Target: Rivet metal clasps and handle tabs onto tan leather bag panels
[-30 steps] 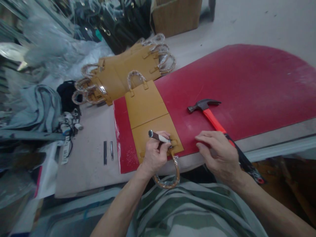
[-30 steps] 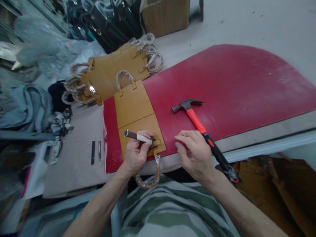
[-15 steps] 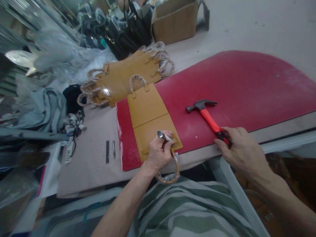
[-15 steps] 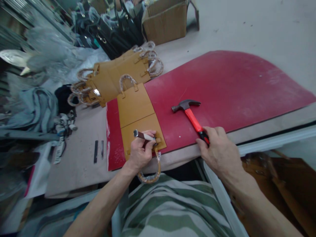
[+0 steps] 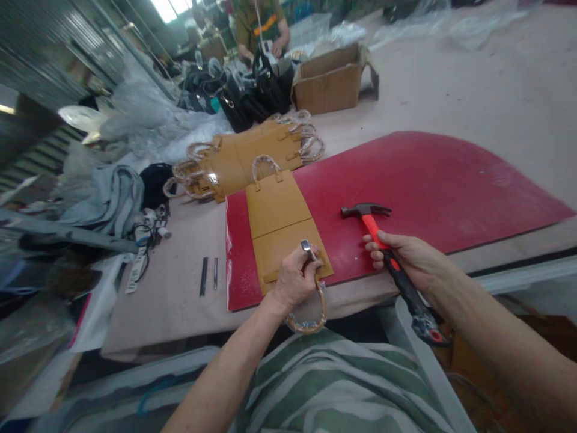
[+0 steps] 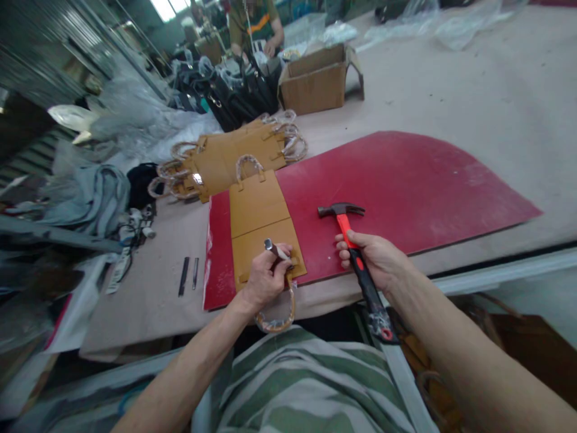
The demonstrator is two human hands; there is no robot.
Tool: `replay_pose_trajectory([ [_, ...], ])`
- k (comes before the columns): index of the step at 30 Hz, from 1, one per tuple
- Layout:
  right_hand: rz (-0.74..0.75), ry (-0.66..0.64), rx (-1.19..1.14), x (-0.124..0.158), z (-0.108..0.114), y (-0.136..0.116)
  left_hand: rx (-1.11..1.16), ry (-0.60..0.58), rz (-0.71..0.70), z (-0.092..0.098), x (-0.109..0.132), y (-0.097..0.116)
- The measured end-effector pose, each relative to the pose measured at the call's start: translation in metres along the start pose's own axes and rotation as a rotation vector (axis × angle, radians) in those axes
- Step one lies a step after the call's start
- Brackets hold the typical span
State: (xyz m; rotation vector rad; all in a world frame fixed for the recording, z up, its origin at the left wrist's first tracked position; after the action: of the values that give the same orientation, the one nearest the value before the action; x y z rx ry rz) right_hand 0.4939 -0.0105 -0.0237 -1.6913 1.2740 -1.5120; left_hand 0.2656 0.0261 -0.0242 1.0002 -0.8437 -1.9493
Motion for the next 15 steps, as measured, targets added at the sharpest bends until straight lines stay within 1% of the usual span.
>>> replay_pose_trajectory([
  [3, 0.063, 0.008, 0.084, -0.002, -0.009, -0.015, -0.002, 0.005, 0.003, -0.002, 0.000, -0.001],
  [5, 0.105, 0.032, 0.138, 0.010, -0.011, -0.030, -0.005, 0.002, 0.011, -0.003, -0.001, -0.001],
  [6, 0.159, 0.055, 0.198, 0.020, -0.011, -0.041, -0.004, -0.004, 0.017, -0.004, -0.002, -0.002],
  [7, 0.246, 0.088, 0.289, 0.032, -0.011, -0.054, -0.002, -0.010, 0.025, -0.004, -0.003, -0.002],
  [8, 0.372, 0.126, 0.425, 0.046, -0.012, -0.069, 0.001, -0.014, 0.035, -0.004, -0.003, -0.002],
  [10, 0.694, 0.202, 0.765, 0.075, -0.021, -0.096, 0.011, -0.018, 0.052, -0.004, -0.003, -0.002],
  [11, 0.854, 0.222, 0.925, 0.089, -0.028, -0.105, 0.016, -0.019, 0.056, -0.004, -0.003, -0.001],
  [12, 0.990, 0.222, 1.061, 0.100, -0.036, -0.111, 0.021, -0.018, 0.058, -0.004, -0.003, -0.001],
  [13, 1.098, 0.194, 1.181, 0.107, -0.044, -0.113, 0.023, -0.019, 0.058, -0.004, -0.003, 0.000],
  [14, 1.165, 0.144, 1.289, 0.111, -0.050, -0.112, 0.024, -0.021, 0.056, -0.004, -0.003, 0.000],
  [15, 1.187, 0.110, 1.386, 0.113, -0.053, -0.112, 0.024, -0.022, 0.054, -0.004, -0.003, 0.001],
])
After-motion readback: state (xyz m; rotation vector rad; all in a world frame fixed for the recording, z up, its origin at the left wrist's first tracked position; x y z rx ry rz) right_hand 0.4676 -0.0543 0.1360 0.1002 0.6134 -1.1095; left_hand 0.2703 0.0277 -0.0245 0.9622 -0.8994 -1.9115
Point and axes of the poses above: each hand's wrist, its own x-axis away from the middle knuckle, its own z-axis out of the back of the hand, y = z × x, the point moved 5 cm from there along -x, towards the middle knuckle, and after that the axes turned 5 degrees about z, right-handed, at the moved point
